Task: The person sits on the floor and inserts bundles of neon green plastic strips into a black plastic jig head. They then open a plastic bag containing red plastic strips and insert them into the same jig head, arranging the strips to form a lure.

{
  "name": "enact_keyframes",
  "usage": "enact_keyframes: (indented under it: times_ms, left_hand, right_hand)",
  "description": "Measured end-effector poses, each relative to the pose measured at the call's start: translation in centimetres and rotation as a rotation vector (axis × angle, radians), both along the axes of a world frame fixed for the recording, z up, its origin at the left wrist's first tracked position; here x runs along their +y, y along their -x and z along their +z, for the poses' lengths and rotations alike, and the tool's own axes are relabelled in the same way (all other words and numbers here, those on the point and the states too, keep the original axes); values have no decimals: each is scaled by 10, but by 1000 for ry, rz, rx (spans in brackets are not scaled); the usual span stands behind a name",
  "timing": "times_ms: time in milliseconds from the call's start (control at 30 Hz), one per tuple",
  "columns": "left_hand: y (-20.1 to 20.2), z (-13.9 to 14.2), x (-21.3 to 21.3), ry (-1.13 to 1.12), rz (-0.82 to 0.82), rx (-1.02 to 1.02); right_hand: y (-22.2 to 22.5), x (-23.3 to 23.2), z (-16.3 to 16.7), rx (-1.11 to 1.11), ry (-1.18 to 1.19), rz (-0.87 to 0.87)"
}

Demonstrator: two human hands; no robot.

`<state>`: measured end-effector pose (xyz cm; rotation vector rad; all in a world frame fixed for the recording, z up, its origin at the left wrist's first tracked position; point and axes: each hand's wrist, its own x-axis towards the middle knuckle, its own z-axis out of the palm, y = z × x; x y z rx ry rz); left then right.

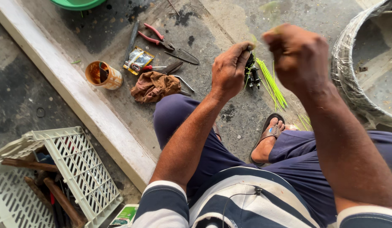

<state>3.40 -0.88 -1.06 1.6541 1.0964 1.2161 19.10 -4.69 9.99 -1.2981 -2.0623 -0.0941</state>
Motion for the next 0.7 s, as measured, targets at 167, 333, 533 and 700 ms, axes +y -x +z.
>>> enact_keyframes:
  times_ms: [167, 333, 533, 700]
  left_hand:
    - [4, 5, -2, 22, -20, -26]
    - [5, 26, -10, -125, -71, 42]
    - [-2, 60, -27, -196, -124, 79]
    - [-19, 83, -37, -262, -125, 67]
  right_hand:
    - [-33, -12, -13, 288, 344, -160]
    - [-52, -27, -41, 448, 675, -159]
    - [-48, -26, -79, 761, 616, 319]
    - [-53, -25, -93, 578, 665, 105]
